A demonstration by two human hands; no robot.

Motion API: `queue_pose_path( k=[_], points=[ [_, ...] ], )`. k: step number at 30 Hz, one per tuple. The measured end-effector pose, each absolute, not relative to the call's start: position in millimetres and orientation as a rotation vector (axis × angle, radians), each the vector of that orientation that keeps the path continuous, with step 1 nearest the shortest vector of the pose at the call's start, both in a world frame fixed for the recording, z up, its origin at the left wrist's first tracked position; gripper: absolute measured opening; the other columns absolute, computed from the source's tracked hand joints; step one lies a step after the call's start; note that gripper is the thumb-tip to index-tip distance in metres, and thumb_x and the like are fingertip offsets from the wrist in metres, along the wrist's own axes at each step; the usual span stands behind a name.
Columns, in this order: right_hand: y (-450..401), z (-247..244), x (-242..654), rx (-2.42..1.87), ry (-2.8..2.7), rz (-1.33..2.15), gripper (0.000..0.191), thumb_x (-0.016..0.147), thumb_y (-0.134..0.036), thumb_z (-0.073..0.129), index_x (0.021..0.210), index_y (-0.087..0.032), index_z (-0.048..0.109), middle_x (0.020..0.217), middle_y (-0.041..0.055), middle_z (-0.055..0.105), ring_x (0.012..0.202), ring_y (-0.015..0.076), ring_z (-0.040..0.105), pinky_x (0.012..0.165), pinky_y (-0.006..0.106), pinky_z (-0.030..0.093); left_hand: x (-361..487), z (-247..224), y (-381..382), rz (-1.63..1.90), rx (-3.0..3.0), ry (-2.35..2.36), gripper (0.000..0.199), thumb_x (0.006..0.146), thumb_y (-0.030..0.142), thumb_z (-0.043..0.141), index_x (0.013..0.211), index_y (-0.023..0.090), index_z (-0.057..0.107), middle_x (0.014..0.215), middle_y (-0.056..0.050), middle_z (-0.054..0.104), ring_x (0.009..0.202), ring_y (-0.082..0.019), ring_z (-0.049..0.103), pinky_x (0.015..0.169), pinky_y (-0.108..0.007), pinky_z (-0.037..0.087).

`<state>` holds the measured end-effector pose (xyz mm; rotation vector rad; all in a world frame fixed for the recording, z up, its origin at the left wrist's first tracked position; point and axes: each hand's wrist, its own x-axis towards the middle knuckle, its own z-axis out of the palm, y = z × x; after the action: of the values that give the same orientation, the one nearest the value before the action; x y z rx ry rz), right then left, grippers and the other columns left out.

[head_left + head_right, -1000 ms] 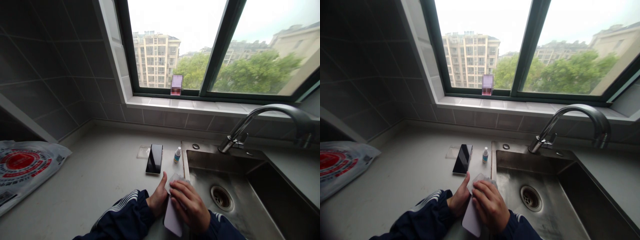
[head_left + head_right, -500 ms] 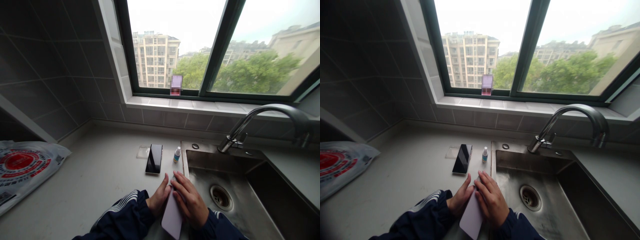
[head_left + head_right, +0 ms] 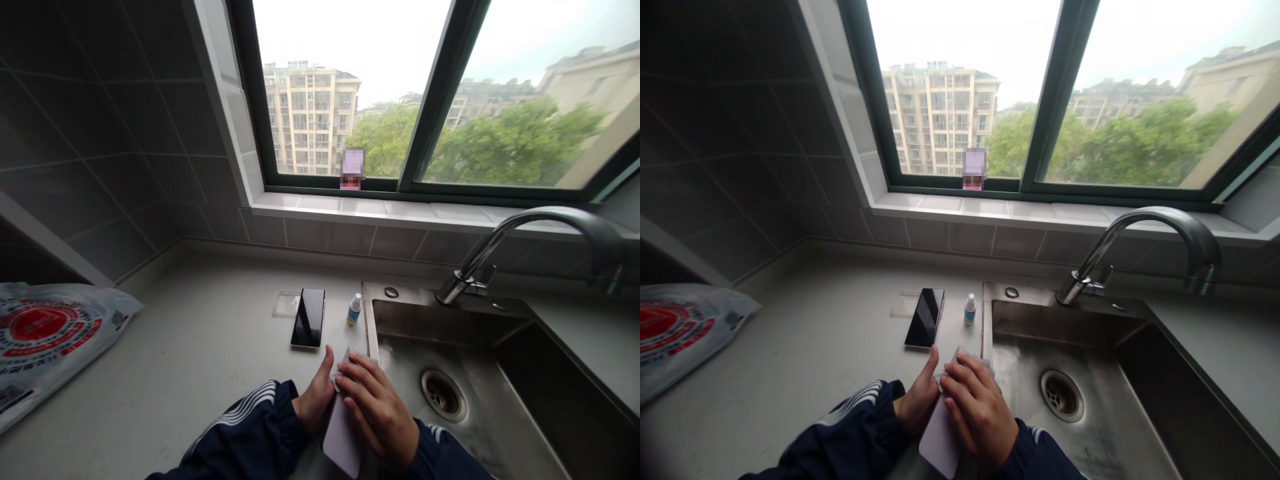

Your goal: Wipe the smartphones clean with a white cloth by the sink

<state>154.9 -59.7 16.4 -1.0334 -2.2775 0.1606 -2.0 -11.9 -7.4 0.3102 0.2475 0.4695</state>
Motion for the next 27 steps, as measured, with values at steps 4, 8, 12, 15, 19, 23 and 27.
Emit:
queue_pose_path(
  k=[4,8,12,15,19,23,27],
  points=[
    [-62.4,18.9,152.1,-0.978,-2.257,0.223,0.034,0.090,-0.011,0.051,0.123,-0.015,0.056,0.127,0.0127,0.057,0.133,0.0283,0.039,0.108,0.048,0.041,-1.8,-5.2,-12.8,0.445,0.209,0.264,0.080,0.079,0.079,0.033,0.110,0.010,0.060,0.090,-0.007,0.063,0.090,-0.018,0.063,0.094,-0.028,0.037],
    [-65.9,20.3,151.1,-0.909,-2.234,0.340,0.035,0.089,-0.009,0.051,0.124,-0.015,0.054,0.127,0.0128,0.056,0.130,0.0269,0.044,0.110,0.048,0.039,0.1,3.6,-11.3,0.480,0.150,0.295,0.068,0.079,0.077,0.038,0.081,0.012,0.060,0.075,-0.003,0.058,0.070,-0.012,0.058,0.078,-0.023,0.040],
    [-69.8,16.7,150.9,-0.879,-2.154,0.446,0.034,0.090,-0.006,0.049,0.122,-0.016,0.054,0.128,0.0129,0.054,0.126,0.0241,0.049,0.106,0.039,0.044,-1.2,4.0,-9.5,0.466,0.225,0.345,0.069,0.079,0.076,0.039,0.082,0.010,0.061,0.069,-0.002,0.056,0.061,-0.010,0.055,0.063,-0.022,0.039],
    [-68.7,10.6,150.3,-0.943,-2.020,0.403,0.033,0.090,-0.003,0.048,0.120,-0.017,0.055,0.130,0.0140,0.052,0.125,0.0232,0.050,0.100,0.034,0.050,-2.3,-4.6,-8.1,0.475,0.297,0.344,0.074,0.081,0.076,0.035,0.097,0.009,0.062,0.070,-0.003,0.059,0.060,-0.012,0.057,0.059,-0.022,0.038],
    [-61.2,4.5,151.2,-0.963,-2.051,0.248,0.035,0.089,-0.004,0.052,0.122,-0.017,0.056,0.127,0.0134,0.056,0.129,0.0271,0.045,0.103,0.043,0.047,-0.9,-11.7,-6.4,0.513,0.279,0.308,0.072,0.081,0.072,0.042,0.105,0.008,0.061,0.077,-0.005,0.062,0.069,-0.013,0.061,0.065,-0.021,0.041],
    [-55.5,4.6,154.7,-0.992,-2.175,0.155,0.040,0.089,-0.010,0.056,0.128,-0.016,0.054,0.131,0.0130,0.055,0.133,0.0297,0.040,0.105,0.049,0.044,-0.1,-4.9,-7.2,0.487,0.193,0.292,0.068,0.075,0.069,0.056,0.107,0.009,0.061,0.092,-0.007,0.064,0.088,-0.013,0.063,0.082,-0.020,0.043],
    [-53.6,7.3,158.3,-1.052,-2.170,0.100,0.038,0.090,-0.011,0.054,0.128,-0.016,0.054,0.134,0.0129,0.053,0.134,0.0301,0.038,0.106,0.050,0.043,0.2,5.8,-11.1,0.552,0.222,0.281,0.066,0.076,0.062,0.061,0.117,0.011,0.059,0.105,-0.009,0.064,0.103,-0.016,0.060,0.092,-0.020,0.040]
  ],
)
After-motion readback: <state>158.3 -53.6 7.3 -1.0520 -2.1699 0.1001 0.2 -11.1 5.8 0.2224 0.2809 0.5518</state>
